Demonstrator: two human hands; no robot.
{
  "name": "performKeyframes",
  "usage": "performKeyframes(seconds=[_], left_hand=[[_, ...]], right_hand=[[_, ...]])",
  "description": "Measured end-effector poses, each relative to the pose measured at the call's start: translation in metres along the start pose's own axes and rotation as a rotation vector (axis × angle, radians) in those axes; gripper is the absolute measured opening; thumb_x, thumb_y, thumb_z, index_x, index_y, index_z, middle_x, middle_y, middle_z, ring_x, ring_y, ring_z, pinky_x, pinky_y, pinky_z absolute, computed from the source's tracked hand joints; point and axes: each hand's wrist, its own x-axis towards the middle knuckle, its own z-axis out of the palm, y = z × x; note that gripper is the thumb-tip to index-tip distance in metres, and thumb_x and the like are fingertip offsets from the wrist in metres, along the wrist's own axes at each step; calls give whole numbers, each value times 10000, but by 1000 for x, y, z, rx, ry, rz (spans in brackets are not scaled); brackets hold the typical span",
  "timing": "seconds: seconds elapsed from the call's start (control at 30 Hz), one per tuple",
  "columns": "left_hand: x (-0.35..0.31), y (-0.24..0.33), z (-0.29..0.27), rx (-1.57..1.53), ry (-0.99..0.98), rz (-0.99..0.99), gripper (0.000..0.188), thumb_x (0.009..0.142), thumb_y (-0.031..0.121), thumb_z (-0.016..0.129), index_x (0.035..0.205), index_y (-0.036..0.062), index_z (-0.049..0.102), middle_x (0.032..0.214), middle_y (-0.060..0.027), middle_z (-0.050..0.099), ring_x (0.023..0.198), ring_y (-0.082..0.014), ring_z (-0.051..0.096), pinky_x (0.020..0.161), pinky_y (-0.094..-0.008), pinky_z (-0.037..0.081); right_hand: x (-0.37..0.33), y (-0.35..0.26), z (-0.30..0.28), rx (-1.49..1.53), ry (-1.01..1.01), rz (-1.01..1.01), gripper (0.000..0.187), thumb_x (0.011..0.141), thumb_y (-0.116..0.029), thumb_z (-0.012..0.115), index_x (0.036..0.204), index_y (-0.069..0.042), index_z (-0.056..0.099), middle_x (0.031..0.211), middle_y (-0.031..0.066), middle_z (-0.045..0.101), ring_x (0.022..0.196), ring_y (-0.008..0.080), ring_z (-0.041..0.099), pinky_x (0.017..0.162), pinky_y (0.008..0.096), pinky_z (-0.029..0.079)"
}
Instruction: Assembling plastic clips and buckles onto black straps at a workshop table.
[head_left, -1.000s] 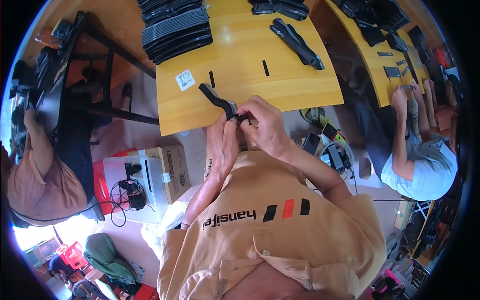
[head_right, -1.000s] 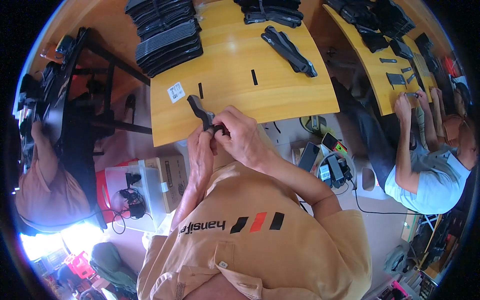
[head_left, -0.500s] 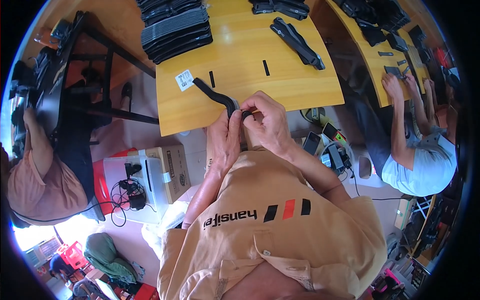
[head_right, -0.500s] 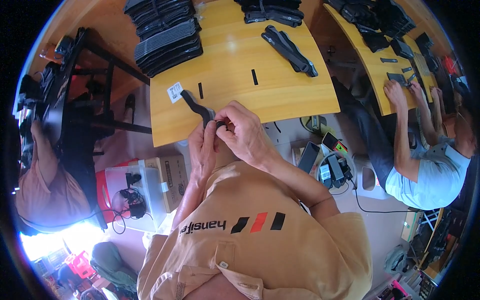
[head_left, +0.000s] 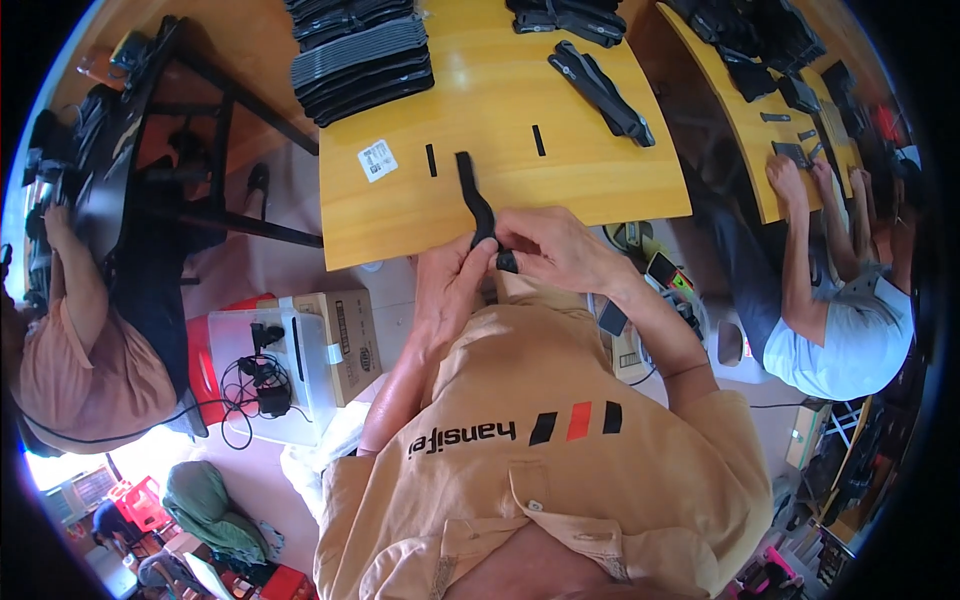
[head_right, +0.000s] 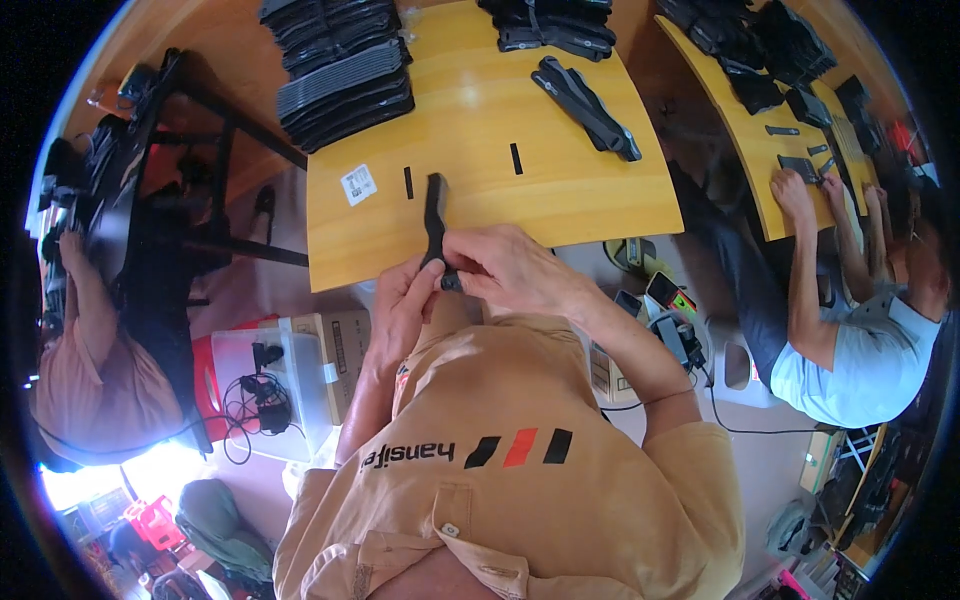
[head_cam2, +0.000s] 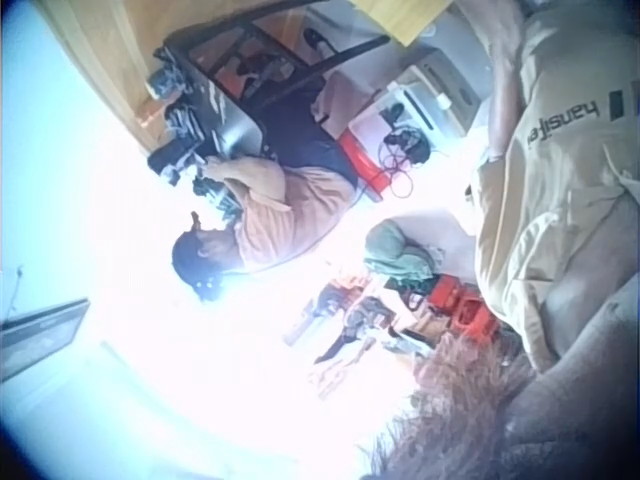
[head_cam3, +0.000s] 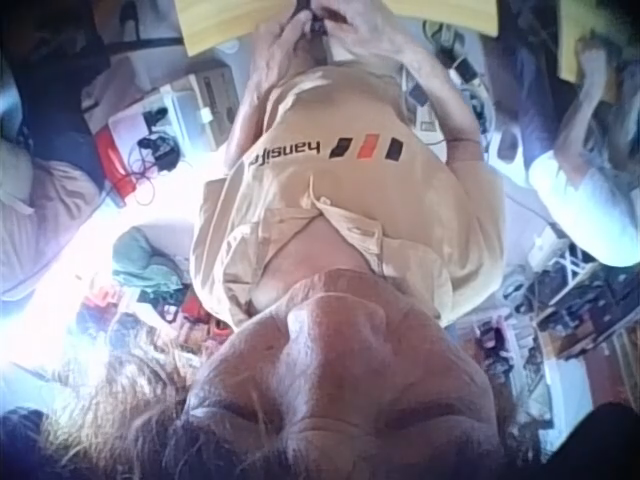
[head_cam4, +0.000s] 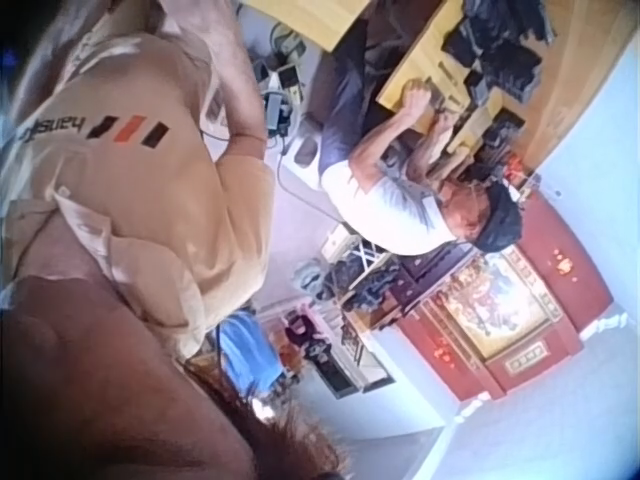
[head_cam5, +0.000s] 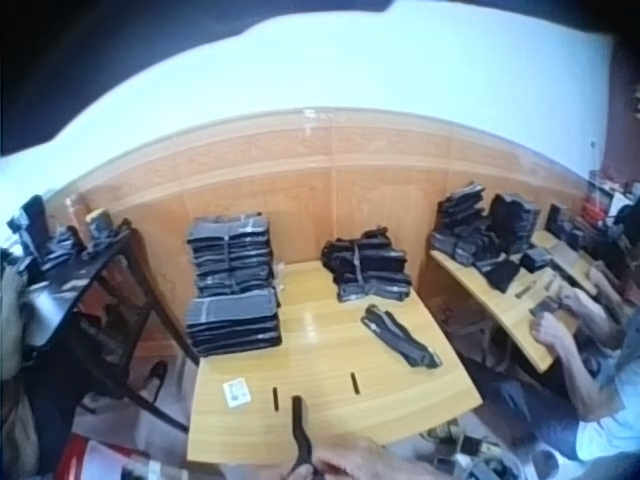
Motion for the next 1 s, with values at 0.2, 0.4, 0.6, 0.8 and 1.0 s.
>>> performKeyframes(seconds=[0.2,0.4,0.6,0.8,1.0], left_hand=[[-10,7,-13,-100,-273,-65,306,915,263,481,722,30,526,596,38,446,528,-61,371,474,-211,309],[-26,11,5,-408,-250,-42,290,912,290,475,743,56,505,593,37,432,503,-34,374,426,-187,292],[-21,9,1,-614,-296,-102,314,888,343,493,809,41,527,657,-7,504,528,-76,464,463,-204,366],[-2,-6,-15,-693,-464,-226,558,896,505,373,945,-16,567,825,-121,620,663,-163,609,571,-243,486],[14,-22,-20,-800,-474,-581,525,911,472,386,933,-21,566,803,-119,637,641,-170,620,538,-218,504]], right_hand=[[-4,-1,-6,-39,-110,-181,84,691,-24,561,723,-3,485,515,111,451,443,263,458,461,354,366],[-18,-8,-1,739,-186,292,150,814,-105,508,675,-50,497,481,52,489,374,108,442,360,227,347],[-8,-4,-4,1850,105,206,270,870,-218,478,647,-79,414,465,49,411,285,113,345,242,230,283],[-7,10,15,1102,52,228,226,828,-178,482,650,-41,480,505,36,475,343,91,412,319,218,320],[-2,7,18,813,-234,301,132,717,-35,387,650,-9,498,544,46,535,444,75,494,411,195,391]])
